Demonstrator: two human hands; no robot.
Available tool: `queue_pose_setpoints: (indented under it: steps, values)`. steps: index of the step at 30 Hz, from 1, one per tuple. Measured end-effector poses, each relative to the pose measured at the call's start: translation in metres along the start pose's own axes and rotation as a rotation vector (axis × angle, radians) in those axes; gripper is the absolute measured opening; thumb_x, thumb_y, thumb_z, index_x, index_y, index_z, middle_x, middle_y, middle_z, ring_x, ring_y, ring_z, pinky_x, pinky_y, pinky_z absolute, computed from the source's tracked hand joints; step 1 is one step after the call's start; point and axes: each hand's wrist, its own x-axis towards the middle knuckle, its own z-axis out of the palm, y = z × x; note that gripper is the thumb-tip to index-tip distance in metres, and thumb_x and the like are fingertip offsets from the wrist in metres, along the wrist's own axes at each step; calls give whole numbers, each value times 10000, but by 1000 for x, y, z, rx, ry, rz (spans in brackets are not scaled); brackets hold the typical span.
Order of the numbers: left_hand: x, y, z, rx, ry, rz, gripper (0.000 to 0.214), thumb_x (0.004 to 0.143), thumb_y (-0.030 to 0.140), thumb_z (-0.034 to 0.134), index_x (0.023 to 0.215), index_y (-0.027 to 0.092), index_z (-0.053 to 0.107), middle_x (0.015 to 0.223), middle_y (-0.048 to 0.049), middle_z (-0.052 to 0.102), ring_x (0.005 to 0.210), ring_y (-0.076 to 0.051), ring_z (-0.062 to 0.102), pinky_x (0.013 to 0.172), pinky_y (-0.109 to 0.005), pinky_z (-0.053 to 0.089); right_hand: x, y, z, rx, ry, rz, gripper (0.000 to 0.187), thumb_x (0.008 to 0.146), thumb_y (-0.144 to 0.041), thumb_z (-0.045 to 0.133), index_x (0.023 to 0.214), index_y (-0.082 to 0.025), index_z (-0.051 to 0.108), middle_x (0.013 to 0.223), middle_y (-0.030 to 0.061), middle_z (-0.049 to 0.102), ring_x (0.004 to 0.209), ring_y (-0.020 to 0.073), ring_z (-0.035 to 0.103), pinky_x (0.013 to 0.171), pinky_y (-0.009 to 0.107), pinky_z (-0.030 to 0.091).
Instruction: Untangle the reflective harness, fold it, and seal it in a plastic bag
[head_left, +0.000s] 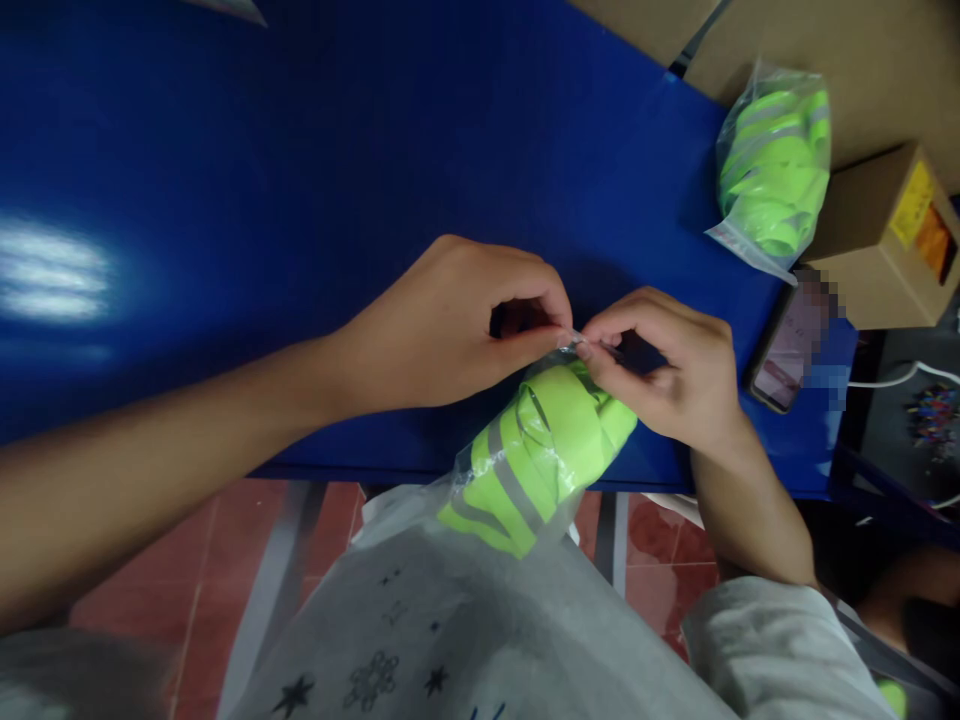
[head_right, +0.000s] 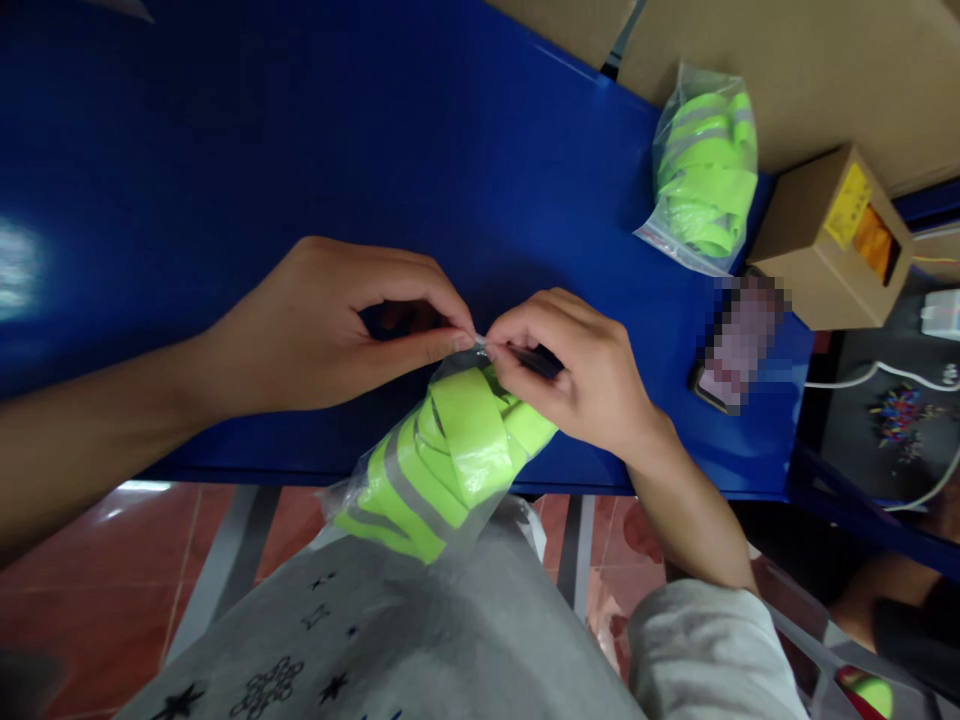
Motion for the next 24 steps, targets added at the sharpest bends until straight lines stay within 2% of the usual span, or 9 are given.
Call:
queue_pose_setpoints:
  steps: [6, 10, 24]
  values:
    - [2, -2, -6, -41, -12, -19, 140, 970, 332, 714, 977, 237, 816, 877, 6, 785, 727, -130, 656, 694, -275, 446, -2, 0, -3, -38, 5, 58, 70, 965, -177, 706, 927, -234, 722, 807, -5, 722, 714, 148, 675, 686, 297, 555]
    - [2, -1, -11, -25, -41, -65, 163, 972, 319, 693, 927, 234, 826, 798, 12, 757, 728, -135, 663, 726, -268, 465, -2, 1, -2, -26, 3, 72, 53, 950, -181, 725, 952, -234, 719, 819, -13, 712, 718, 139, 669, 681, 284, 547]
    - [0, 1, -5, -18, -64, -76, 230, 1004, 358, 618, 940, 236, 802, 853, 13, 770, 779, -150, 678, 784, -279, 469, 1, -2, 2, -17, 6, 48, 71, 956, -163, 721, 950, -232, 709, 827, -13, 722, 723, 138, 677, 681, 283, 546]
